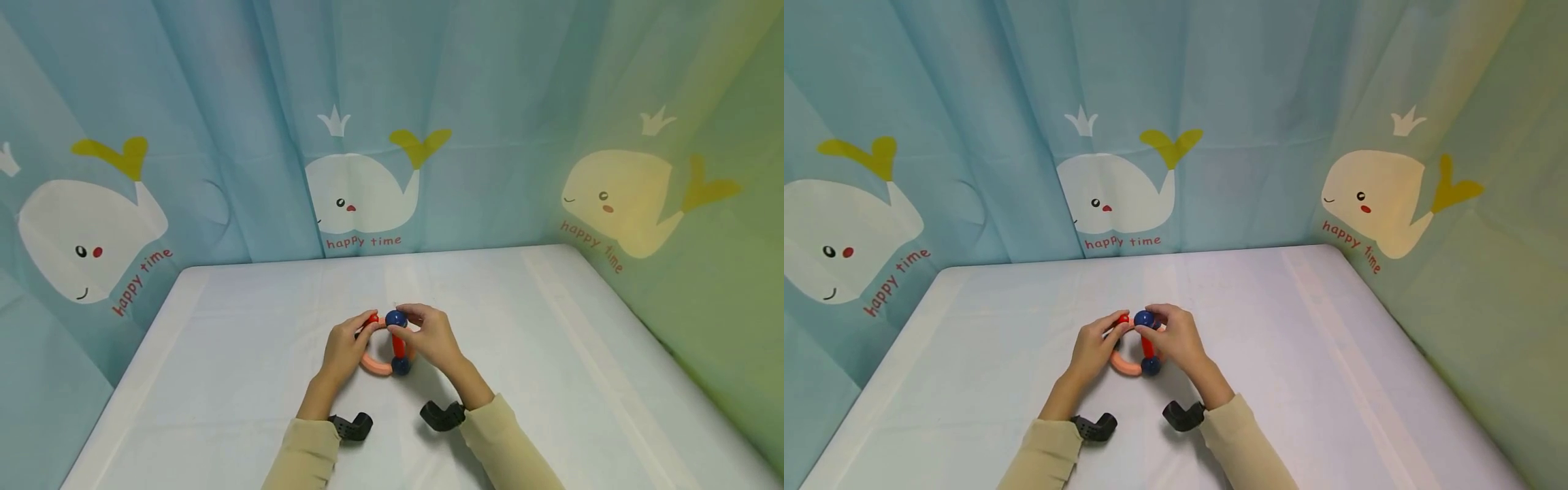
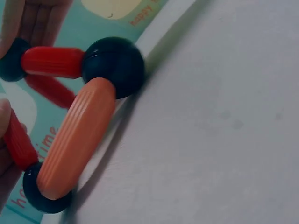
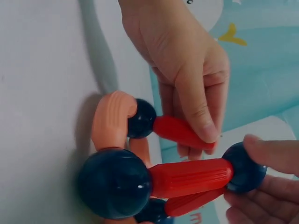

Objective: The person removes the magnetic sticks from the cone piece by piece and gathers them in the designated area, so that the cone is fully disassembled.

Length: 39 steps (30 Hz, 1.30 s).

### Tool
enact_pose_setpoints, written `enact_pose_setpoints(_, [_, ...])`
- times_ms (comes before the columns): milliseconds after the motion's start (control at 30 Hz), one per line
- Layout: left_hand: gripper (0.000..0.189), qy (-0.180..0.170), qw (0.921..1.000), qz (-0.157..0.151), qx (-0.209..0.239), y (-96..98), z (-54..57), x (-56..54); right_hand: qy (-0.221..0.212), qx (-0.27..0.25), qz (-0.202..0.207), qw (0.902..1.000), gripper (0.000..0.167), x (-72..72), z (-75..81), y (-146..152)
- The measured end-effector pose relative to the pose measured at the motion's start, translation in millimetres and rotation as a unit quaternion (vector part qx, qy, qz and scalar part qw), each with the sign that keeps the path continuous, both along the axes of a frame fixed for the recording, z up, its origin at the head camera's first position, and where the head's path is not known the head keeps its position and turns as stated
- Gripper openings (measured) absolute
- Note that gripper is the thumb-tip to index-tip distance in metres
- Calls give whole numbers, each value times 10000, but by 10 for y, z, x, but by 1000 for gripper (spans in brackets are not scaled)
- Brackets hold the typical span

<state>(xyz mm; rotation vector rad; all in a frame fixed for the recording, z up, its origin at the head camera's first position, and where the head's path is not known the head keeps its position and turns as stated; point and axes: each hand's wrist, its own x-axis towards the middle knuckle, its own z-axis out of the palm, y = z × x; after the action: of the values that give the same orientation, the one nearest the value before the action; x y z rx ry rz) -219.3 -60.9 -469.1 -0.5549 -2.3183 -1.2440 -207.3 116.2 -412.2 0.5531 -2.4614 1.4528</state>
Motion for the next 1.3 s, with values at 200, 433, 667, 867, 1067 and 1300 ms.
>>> enact_pose_setpoints(200, [30, 18, 9999, -165, 20, -32, 19, 5, -22, 371, -181, 9991, 34, 57, 59, -24])
enact_pose_setpoints(433, [37, 41, 9994, -29, -351, -35, 90, 44, -427, 659, -196, 9967, 39, 106, 139, -8])
enact_pose_setpoints(667, [34, -114, 9996, -208, 173, -33, 404, 161, -477, 338, 26, 9983, 41, 77, 178, 84])
enact_pose_setpoints(867, [31, -1964, 9754, -659, 755, -64, 522, 209, -558, -267, 376, 9974, 35, 6, 155, 151])
enact_pose_setpoints(1067, [33, -2346, 9662, -916, 552, -31, 473, 190, -858, -687, 838, 9904, 35, 19, 232, 168])
enact_pose_setpoints(1300, [38, -2491, 9663, -601, 256, 42, 389, 175, -997, -727, 1292, 9839, 34, 66, 315, 150])
